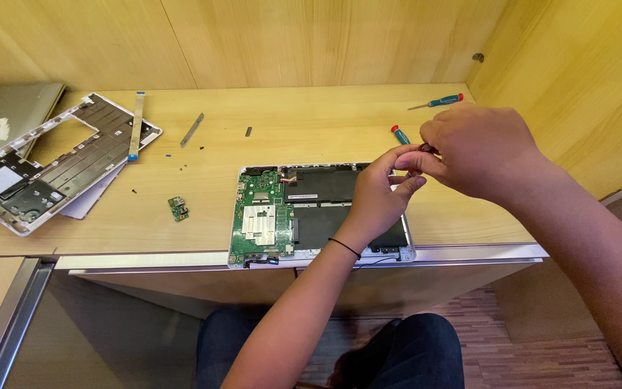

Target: Disassembling and reassembling internal components of a laptop, including the motherboard and battery.

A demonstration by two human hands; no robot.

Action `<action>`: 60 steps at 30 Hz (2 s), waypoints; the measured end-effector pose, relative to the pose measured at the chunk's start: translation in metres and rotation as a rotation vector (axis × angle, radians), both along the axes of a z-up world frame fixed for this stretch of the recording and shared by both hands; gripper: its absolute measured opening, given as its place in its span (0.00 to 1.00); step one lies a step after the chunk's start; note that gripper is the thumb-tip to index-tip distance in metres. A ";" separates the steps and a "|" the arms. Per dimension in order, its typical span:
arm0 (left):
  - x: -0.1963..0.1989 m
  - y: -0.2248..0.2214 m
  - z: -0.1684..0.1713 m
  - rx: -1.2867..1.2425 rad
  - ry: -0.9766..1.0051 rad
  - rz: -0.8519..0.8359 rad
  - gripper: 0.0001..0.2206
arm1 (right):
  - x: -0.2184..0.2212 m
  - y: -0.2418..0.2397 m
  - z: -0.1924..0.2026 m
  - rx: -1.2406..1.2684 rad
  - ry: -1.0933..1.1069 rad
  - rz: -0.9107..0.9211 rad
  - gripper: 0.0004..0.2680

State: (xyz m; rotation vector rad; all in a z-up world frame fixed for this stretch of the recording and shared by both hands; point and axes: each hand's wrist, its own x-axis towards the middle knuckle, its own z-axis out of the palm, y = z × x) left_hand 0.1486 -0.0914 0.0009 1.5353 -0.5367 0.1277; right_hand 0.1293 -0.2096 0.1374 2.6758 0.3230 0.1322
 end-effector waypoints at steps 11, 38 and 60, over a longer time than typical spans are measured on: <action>-0.005 0.000 -0.006 0.056 -0.019 0.075 0.16 | 0.001 -0.007 -0.004 0.019 0.044 -0.027 0.14; 0.084 0.261 -0.012 0.783 0.052 0.802 0.11 | 0.001 0.010 0.014 0.058 0.151 -0.242 0.07; 0.147 0.291 -0.052 1.192 0.142 0.954 0.13 | -0.055 0.002 -0.131 1.553 -0.549 0.087 0.20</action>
